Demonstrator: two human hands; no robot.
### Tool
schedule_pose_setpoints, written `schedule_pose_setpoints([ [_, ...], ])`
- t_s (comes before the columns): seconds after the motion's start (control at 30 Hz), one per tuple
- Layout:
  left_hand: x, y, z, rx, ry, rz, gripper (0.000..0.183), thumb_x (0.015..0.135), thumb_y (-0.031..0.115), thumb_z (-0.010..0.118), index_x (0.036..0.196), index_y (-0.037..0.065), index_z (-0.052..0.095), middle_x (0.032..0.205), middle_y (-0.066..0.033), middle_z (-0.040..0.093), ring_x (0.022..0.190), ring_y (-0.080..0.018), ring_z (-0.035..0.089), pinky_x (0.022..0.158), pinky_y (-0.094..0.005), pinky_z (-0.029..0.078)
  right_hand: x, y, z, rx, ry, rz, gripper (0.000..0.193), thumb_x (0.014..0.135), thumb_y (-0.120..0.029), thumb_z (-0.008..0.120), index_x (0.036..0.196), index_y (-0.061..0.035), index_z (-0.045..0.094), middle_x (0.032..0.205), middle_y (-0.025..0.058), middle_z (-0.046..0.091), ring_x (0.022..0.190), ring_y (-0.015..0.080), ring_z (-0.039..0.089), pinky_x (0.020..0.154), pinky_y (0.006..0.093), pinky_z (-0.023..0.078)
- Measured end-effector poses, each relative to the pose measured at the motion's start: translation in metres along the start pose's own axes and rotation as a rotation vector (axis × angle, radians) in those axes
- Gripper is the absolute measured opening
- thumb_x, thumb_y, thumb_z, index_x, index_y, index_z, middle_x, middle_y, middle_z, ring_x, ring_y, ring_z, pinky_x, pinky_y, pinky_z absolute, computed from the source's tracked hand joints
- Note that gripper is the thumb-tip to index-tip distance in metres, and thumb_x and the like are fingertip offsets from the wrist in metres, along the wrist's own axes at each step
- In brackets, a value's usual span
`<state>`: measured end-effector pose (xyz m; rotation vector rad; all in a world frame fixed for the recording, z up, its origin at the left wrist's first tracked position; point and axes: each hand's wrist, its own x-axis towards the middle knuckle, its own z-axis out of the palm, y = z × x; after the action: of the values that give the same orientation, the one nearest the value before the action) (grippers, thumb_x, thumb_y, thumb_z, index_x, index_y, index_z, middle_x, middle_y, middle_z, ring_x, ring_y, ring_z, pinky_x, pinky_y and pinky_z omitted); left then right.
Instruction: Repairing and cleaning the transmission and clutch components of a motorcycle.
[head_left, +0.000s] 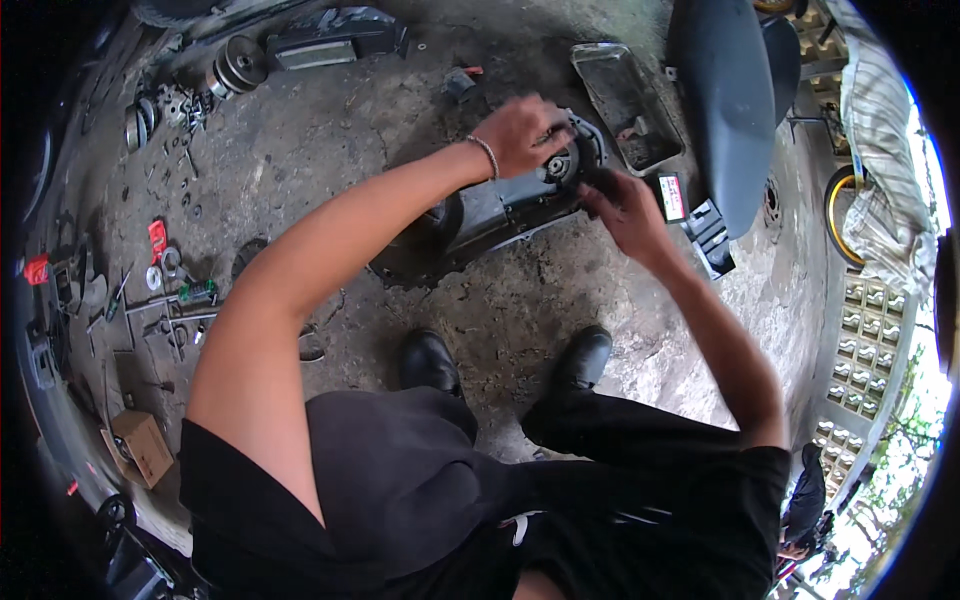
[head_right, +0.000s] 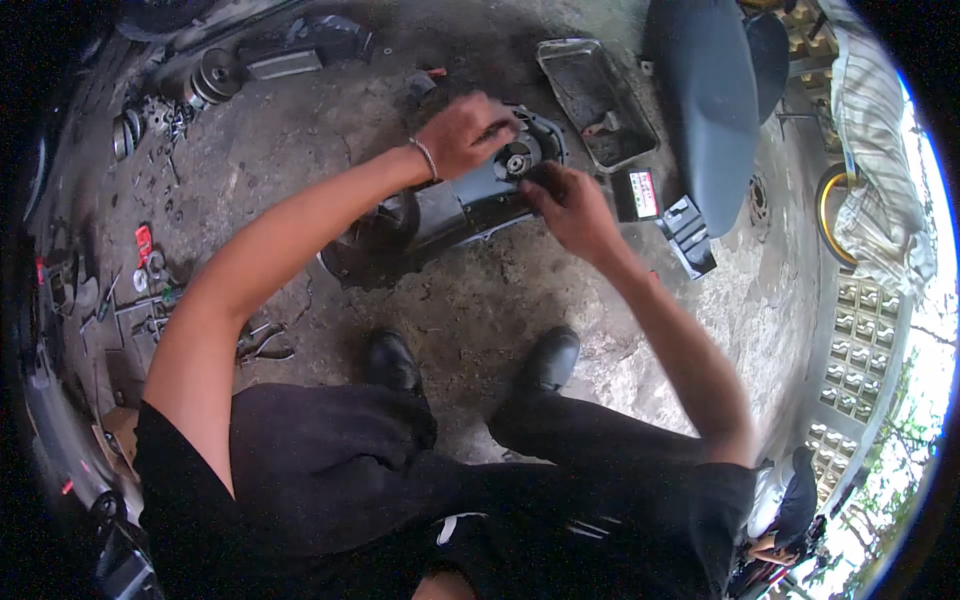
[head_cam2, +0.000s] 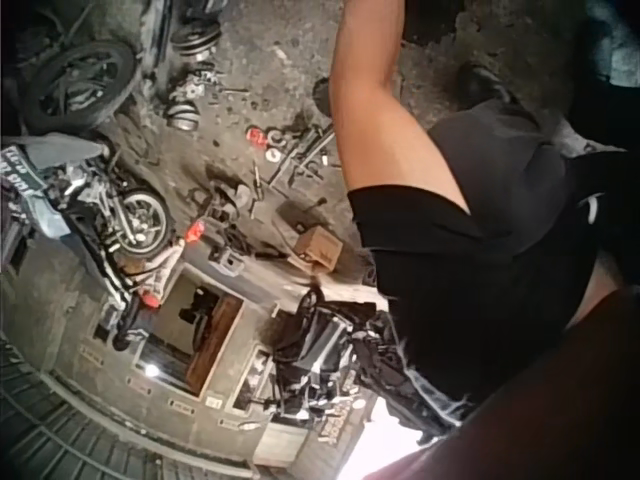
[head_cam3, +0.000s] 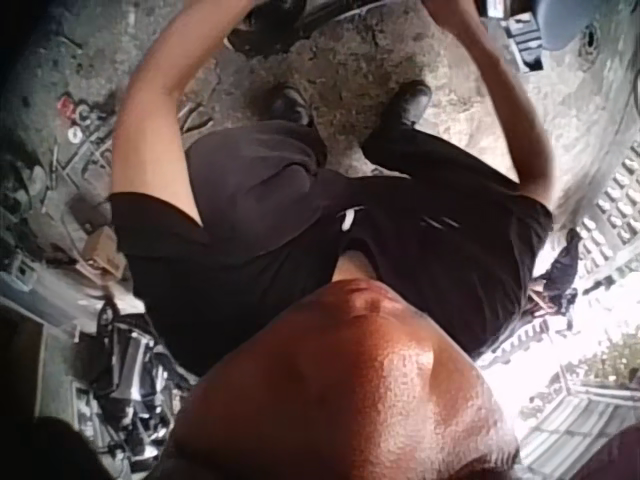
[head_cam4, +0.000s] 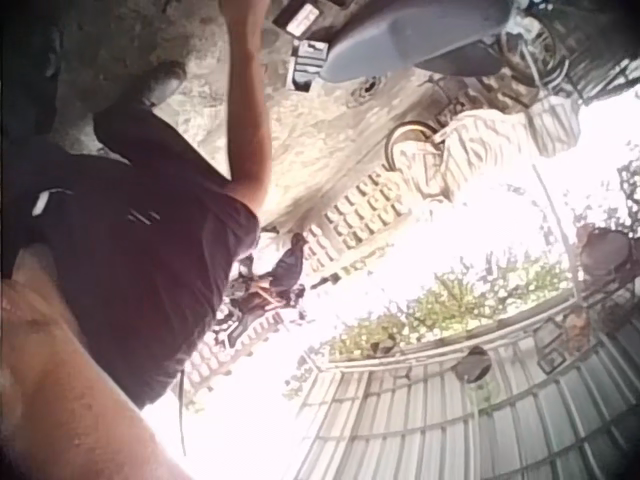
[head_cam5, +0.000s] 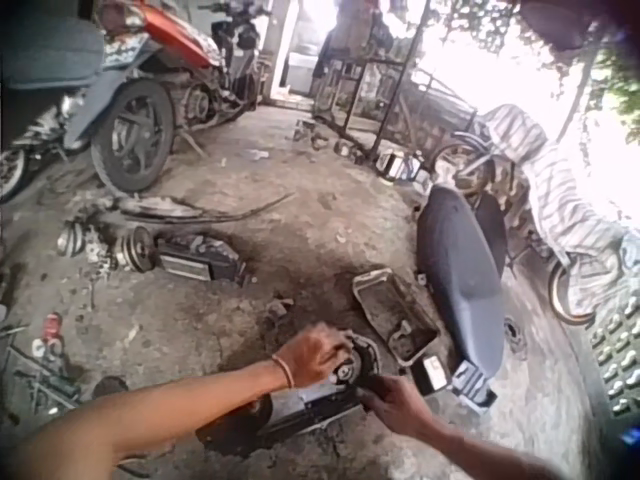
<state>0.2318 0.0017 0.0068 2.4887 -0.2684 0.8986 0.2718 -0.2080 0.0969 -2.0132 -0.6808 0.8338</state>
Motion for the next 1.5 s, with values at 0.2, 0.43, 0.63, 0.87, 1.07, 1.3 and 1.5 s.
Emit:
schedule_pose_setpoints([
  [0.2,-0.002,0.060,-0.005,-1.062,-0.368,-0.724,0.036,0.096,0.030,0.050,0.078,0.004,0.066,0.066,-0.0024,0.060,0.058,-0.0151,0.048,0.057,-0.0298,0.040,-0.004,-0.038,-0.038,-0.831,-0.018,-0.254,0.009,0.089,-0.014,0.060,0.092,-0.0073,0.065,0.065,0.0033,0.059,0.054,0.0176,0.048,0.052,0.0307,0.039],
  [0.43,-0.009,0.039,-0.044,-0.751,-0.370,-0.653,0.028,0.091,0.024,0.056,0.078,0.003,0.070,0.066,-0.0019,0.062,0.056,-0.0149,0.050,0.057,-0.0301,0.041,0.007,-0.034,-0.064,-1.189,-0.212,-0.480,0.010,0.088,-0.012,0.056,0.092,-0.0103,0.065,0.067,0.0067,0.062,0.053,0.0258,0.053,0.051,0.0387,0.042],
  [0.63,-0.042,-0.012,-0.085,-0.243,-0.137,-0.620,0.026,0.086,0.030,0.066,0.080,0.005,0.072,0.069,-0.0051,0.067,0.055,-0.0191,0.055,0.058,-0.0321,0.045,0.042,0.057,-0.051,-1.380,-0.350,-0.342,0.014,0.090,-0.016,0.051,0.091,-0.0098,0.064,0.068,0.0112,0.062,0.055,0.0290,0.056,0.053,0.0431,0.045],
  [0.87,-0.089,-0.029,-0.068,0.090,0.049,-0.625,0.042,0.091,0.038,0.059,0.102,-0.002,0.062,0.093,-0.0164,0.064,0.081,-0.0291,0.058,0.078,-0.0374,0.045,0.063,0.091,-0.021,-1.330,-0.353,-0.223,0.014,0.085,-0.015,0.053,0.087,-0.0090,0.065,0.067,0.0130,0.063,0.055,0.0315,0.056,0.053,0.0456,0.046],
  [1.07,-0.093,-0.028,-0.063,0.265,-0.161,-0.666,0.048,0.095,0.044,0.051,0.108,-0.001,0.055,0.104,-0.0184,0.060,0.099,-0.0355,0.052,0.094,-0.0403,0.038,0.065,0.096,-0.016,-1.296,-0.312,-0.188,0.014,0.078,-0.014,0.055,0.083,-0.0081,0.066,0.068,0.0129,0.065,0.056,0.0342,0.057,0.053,0.0470,0.045],
  [1.3,-0.096,-0.030,-0.065,0.315,-0.201,-0.642,0.061,0.094,0.051,0.043,0.103,-0.008,0.055,0.104,-0.0236,0.059,0.096,-0.0373,0.051,0.095,-0.0426,0.035,0.073,0.106,-0.027,-1.117,-0.275,-0.186,0.015,0.075,-0.012,0.055,0.082,-0.0066,0.067,0.069,0.0138,0.066,0.057,0.0362,0.057,0.052,0.0470,0.044],
  [1.5,-0.098,-0.029,-0.065,0.341,-0.273,-0.612,0.069,0.094,0.056,0.040,0.107,-0.010,0.053,0.110,-0.0257,0.057,0.098,-0.0386,0.049,0.094,-0.0426,0.036,0.077,0.113,-0.021,-1.090,-0.279,-0.120,0.015,0.074,-0.011,0.055,0.083,-0.0062,0.067,0.069,0.0141,0.066,0.057,0.0359,0.057,0.051,0.0461,0.044],
])
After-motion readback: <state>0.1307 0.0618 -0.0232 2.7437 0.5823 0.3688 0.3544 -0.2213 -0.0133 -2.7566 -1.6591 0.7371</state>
